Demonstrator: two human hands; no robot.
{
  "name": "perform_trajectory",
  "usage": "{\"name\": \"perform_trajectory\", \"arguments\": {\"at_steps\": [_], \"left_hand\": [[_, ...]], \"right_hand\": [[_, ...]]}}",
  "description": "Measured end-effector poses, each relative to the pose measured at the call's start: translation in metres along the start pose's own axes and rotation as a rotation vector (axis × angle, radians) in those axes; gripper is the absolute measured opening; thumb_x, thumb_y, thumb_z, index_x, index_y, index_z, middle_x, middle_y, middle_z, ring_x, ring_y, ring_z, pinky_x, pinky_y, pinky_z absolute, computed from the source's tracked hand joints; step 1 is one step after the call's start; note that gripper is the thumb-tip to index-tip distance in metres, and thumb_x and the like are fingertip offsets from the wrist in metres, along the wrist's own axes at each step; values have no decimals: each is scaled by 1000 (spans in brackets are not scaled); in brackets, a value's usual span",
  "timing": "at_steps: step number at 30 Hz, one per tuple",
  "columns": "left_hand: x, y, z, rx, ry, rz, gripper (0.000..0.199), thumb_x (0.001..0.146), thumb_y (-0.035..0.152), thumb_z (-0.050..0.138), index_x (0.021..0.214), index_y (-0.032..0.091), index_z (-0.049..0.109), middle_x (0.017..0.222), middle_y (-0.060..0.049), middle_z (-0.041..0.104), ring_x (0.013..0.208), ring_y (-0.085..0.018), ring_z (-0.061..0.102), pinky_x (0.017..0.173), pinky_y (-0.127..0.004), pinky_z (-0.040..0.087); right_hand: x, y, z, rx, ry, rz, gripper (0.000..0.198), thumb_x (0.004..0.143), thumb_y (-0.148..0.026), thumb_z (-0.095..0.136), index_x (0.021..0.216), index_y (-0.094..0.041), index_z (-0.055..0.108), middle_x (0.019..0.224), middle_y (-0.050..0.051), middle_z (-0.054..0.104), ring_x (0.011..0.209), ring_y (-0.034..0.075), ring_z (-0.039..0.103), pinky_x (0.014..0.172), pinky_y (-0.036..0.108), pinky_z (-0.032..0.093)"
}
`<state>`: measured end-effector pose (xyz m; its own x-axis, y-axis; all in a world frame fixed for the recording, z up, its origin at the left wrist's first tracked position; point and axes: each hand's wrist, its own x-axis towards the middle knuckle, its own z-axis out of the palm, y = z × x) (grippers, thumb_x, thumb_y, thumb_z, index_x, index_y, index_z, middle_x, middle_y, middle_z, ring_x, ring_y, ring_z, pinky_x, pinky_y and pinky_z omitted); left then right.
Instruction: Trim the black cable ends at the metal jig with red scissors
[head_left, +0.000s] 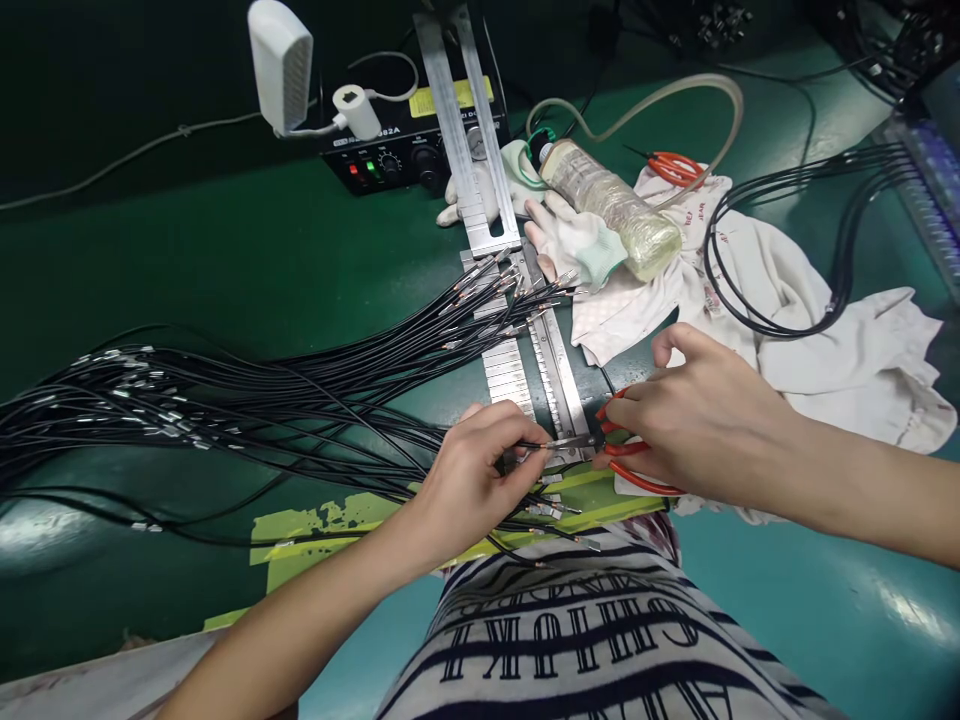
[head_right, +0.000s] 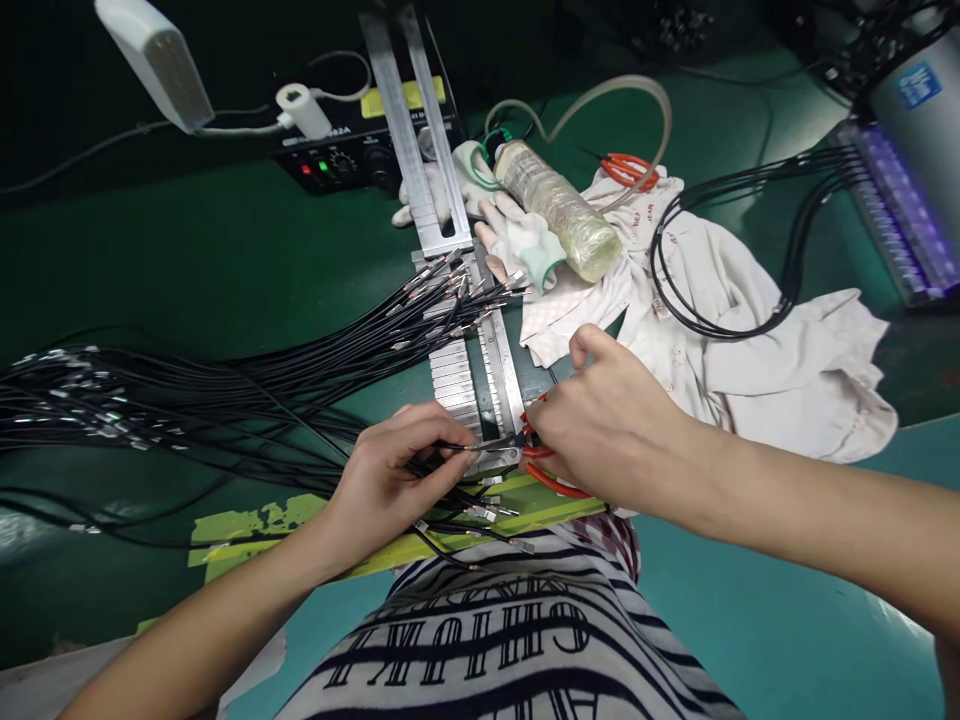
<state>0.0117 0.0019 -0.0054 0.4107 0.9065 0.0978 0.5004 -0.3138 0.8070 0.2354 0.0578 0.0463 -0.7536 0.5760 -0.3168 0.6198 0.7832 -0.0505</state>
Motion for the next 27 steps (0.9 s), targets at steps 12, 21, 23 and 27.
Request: {"name": "perform_trajectory", "arguments": {"at_steps": [12,21,23,27], "left_hand": [[-6,-7,4,-26,12,76,6,92,15,60,90,18,64,83,-3,70,76,-16,63,73,-31,40],[-5,-5,2,-40,-11,56,7,90,12,62,89,17,66,81,0,68,74,-14,61,73,-29,37],[-5,-6,4,-42,-6,55,7,89,11,62,89,17,66,80,-1,68,74,-14,61,72,-29,37],[-7,-6,5,-54,-2,54,6,89,11,63,88,16,66,80,0,68,74,-13,61,73,-29,38]], "right_hand": [[4,4,12,81,-10,-28,32,80,-38,64,54,-23,54,44,-2,46,54,15,30,69,34,24],[3,2,9,0,31,-44,43,86,-53,55,57,-21,57,48,1,57,51,13,28,75,38,25],[2,-1,9,-66,28,-68,38,87,-49,57,61,-21,60,53,2,62,49,13,28,74,38,25],[1,-2,15,-60,43,-86,35,85,-45,62,59,-21,59,53,1,62,51,14,29,71,37,24]]}}
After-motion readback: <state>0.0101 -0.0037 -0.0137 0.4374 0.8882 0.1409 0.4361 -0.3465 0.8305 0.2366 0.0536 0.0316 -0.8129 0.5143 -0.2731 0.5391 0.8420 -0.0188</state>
